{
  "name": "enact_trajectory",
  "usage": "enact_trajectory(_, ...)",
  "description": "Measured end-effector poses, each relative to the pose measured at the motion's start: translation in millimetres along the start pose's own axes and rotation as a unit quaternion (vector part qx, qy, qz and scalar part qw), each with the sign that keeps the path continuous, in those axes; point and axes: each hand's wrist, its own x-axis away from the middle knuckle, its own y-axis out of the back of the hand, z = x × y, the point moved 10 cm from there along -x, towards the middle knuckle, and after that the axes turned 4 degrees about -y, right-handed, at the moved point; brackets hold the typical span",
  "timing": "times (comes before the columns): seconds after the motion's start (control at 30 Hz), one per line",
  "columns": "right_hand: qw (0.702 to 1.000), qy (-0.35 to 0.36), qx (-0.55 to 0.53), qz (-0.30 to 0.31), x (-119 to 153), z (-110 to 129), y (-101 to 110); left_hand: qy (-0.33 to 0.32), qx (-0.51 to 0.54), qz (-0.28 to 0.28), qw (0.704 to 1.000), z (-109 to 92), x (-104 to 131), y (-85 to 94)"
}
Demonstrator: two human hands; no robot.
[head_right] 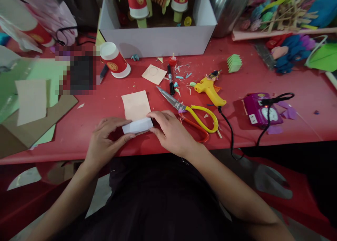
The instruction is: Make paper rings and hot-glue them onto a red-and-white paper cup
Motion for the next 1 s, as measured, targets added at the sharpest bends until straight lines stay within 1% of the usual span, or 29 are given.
enact_trajectory(0.27, 0.998, 0.046, 0.045, -0.027, 2, 7, 0, -0.049, -0.044, -0.015, 0.998, -7, 6, -3.1)
enact_trajectory(0.47, 0.996, 0.059, 0.065, -0.029, 4, 11, 0, -0.083, -0.080, 0.003, 0.993, -16, 12, 0.0)
enact_trajectory(0.53, 0.995, 0.064, 0.068, -0.030, 5, 13, 0, -0.082, -0.080, 0.006, 0.993, -17, 13, 1.5)
enact_trajectory(0.63, 0.995, 0.064, 0.073, -0.031, 6, 14, 0, -0.062, -0.066, 0.014, 0.996, -13, 10, 2.0)
enact_trajectory(0.77, 0.995, 0.062, 0.078, -0.028, 6, 13, -2, -0.044, -0.020, 0.039, 0.998, -5, 7, -0.7)
enact_trajectory(0.87, 0.995, 0.064, 0.076, -0.030, 6, 13, -2, -0.048, 0.000, 0.046, 0.998, -1, 6, -1.2)
enact_trajectory(1.0, 0.995, 0.066, 0.073, -0.033, 7, 13, -3, -0.063, -0.014, 0.052, 0.997, -1, 8, -2.8)
